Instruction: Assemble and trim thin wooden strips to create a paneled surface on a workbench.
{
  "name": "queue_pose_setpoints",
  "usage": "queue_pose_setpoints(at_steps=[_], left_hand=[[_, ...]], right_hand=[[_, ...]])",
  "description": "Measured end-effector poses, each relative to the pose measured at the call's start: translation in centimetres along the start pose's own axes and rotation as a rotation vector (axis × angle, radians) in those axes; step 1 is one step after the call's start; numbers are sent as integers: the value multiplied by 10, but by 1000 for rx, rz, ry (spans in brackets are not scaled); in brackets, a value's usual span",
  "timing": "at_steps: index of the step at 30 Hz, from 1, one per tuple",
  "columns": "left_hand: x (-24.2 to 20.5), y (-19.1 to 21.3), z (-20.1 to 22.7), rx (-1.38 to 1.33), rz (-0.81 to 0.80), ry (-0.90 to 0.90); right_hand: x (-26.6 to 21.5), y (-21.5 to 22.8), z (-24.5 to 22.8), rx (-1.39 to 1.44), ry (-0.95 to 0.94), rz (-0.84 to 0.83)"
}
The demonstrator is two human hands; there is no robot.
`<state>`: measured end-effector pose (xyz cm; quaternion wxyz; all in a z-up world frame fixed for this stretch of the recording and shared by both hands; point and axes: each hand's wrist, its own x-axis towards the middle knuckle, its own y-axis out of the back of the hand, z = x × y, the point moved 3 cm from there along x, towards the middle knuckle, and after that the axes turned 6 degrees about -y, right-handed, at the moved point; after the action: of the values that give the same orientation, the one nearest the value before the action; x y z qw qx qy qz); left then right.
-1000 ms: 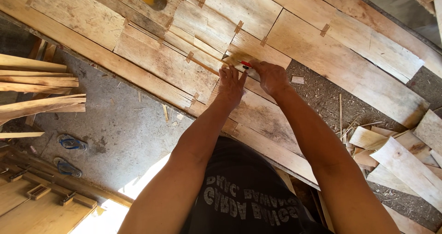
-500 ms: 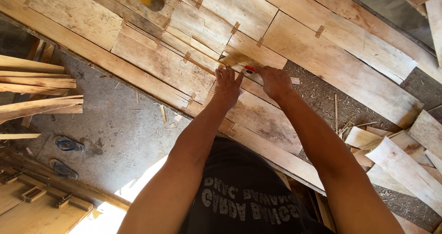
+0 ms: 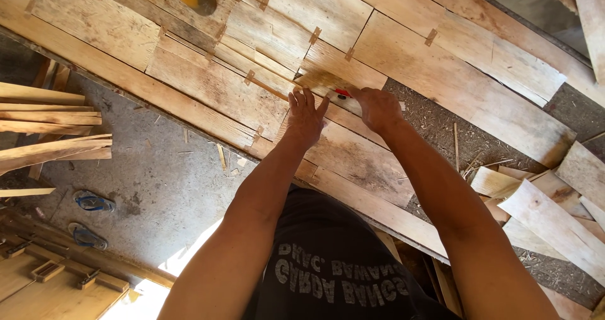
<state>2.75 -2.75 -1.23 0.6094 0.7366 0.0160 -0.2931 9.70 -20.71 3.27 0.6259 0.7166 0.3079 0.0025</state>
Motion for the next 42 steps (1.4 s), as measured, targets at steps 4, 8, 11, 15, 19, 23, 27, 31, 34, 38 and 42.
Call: queue_pose_setpoints(at_steps=[4, 8, 11, 15, 19, 23, 27, 31, 34, 38, 42], left_hand=[[-3, 5, -1, 0, -26, -6], [-1, 6, 0, -6, -38, -5], [-2, 6, -1, -20, -43, -4], [0, 9, -1, -43, -49, 6], [-1, 6, 0, -50, -36, 4], [-1, 4, 0, -33, -21, 15], [-2, 5, -1, -24, -30, 24], [0, 4, -1, -16, -35, 3], [1, 3, -1, -6, -21, 2], [-1, 3, -2, -20, -12, 16], [-1, 7, -1, -40, -25, 18]], right_hand=[[-9, 6, 2, 21, -61, -106], [-15, -2, 15, -3, -49, -47], [-19, -10, 24, -12, -11, 21], [-26, -16, 33, -8, 23, 82], [-37, -7, 32, 14, 2, 83], [-43, -8, 34, 5, -55, 38], [-45, -28, 49, -19, -18, 83], [-51, -21, 49, 11, -10, 140], [-55, -11, 47, 2, -107, -5], [-59, -18, 57, -27, -138, -52], [-74, -17, 69, -80, -155, -66]])
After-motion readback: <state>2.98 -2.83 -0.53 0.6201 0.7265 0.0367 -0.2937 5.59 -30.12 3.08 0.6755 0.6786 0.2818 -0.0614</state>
